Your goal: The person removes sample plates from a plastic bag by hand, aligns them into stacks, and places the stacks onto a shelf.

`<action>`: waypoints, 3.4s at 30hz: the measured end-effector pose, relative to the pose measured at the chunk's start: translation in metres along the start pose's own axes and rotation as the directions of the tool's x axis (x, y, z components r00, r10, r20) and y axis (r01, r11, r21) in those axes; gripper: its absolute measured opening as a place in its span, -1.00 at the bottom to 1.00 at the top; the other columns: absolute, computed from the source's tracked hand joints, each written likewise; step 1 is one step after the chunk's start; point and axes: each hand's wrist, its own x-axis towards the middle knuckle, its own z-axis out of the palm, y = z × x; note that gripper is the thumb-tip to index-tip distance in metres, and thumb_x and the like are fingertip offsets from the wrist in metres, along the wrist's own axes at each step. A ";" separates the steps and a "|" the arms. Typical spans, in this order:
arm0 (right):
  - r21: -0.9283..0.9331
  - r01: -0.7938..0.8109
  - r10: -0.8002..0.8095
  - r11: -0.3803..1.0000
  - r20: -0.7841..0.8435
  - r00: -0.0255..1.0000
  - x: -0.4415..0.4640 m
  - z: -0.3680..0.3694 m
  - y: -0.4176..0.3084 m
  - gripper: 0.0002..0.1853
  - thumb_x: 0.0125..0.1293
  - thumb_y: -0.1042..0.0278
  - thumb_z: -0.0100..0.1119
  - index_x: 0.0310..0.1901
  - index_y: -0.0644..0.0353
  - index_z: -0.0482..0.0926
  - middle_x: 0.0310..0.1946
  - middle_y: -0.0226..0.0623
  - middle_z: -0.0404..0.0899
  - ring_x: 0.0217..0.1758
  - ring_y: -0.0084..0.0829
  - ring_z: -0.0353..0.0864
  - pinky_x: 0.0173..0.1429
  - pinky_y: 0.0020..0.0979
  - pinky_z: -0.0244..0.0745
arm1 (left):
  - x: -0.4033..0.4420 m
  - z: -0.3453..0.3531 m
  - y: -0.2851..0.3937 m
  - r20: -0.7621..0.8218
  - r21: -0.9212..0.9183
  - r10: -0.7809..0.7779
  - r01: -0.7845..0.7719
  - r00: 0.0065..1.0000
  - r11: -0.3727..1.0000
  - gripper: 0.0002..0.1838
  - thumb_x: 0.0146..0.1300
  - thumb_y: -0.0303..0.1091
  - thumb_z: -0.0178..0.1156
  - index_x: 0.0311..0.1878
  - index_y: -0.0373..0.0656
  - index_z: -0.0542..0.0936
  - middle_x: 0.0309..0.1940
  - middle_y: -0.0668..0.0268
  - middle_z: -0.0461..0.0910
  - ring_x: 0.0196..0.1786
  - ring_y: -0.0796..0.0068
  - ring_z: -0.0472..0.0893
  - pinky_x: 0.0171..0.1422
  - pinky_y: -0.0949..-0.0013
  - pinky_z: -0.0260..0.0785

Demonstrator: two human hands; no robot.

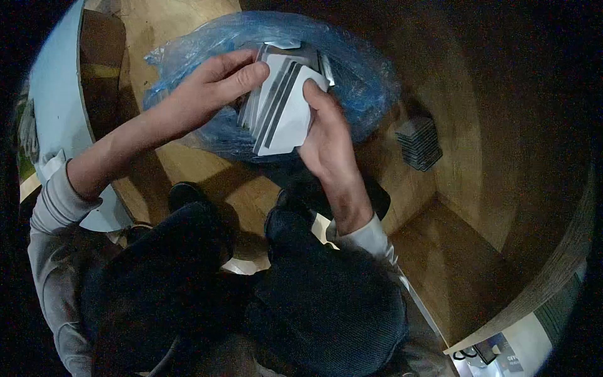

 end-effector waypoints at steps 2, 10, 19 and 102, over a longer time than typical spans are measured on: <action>0.056 -0.029 0.029 0.998 -0.006 1.000 0.004 0.006 0.008 -0.52 0.35 0.09 -0.21 0.16 0.29 0.23 0.01 -0.14 0.41 0.11 -0.29 0.41 0.20 -0.21 0.34 | 0.001 0.007 -0.004 -0.166 -0.011 -0.061 0.060 0.984 0.998 -0.18 0.04 0.41 -0.07 -0.08 -0.30 0.44 -0.35 0.16 0.43 -0.32 0.39 0.48 -0.24 0.38 0.39; -0.211 -0.083 0.103 0.974 0.088 0.991 0.020 -0.001 0.021 -0.48 0.34 0.12 -0.17 0.21 0.29 0.15 0.08 -0.11 0.34 0.13 -0.19 0.37 0.19 -0.16 0.30 | -0.013 0.002 -0.034 -0.132 -0.135 -0.405 0.388 0.905 0.912 -0.09 0.03 0.39 -0.01 0.12 -0.36 0.28 -0.18 0.03 0.45 -0.13 0.22 0.52 -0.07 0.32 0.42; -0.613 0.152 -0.131 -0.775 0.391 0.911 0.118 -0.073 0.034 -0.15 0.00 0.11 0.29 0.26 0.20 0.05 0.18 0.02 0.19 0.20 -0.06 0.26 0.18 -0.14 0.29 | 0.016 -0.064 -0.036 -0.116 -0.684 -0.245 0.101 0.963 0.722 -0.42 0.23 0.17 -0.11 0.02 -0.19 0.37 -0.25 0.20 0.53 -0.23 0.36 0.56 -0.15 0.33 0.47; -0.781 0.365 -0.013 -0.506 0.430 0.903 0.137 -0.018 0.042 -0.65 0.20 0.21 0.07 0.01 0.12 0.42 -0.03 -0.16 0.37 0.09 -0.12 0.31 0.16 -0.16 0.25 | 0.016 -0.082 0.024 -0.212 -0.887 0.066 -0.220 0.975 0.405 -0.61 0.27 0.00 -0.06 -0.11 -0.12 0.52 -0.30 0.28 0.59 -0.38 0.45 0.59 -0.25 0.32 0.52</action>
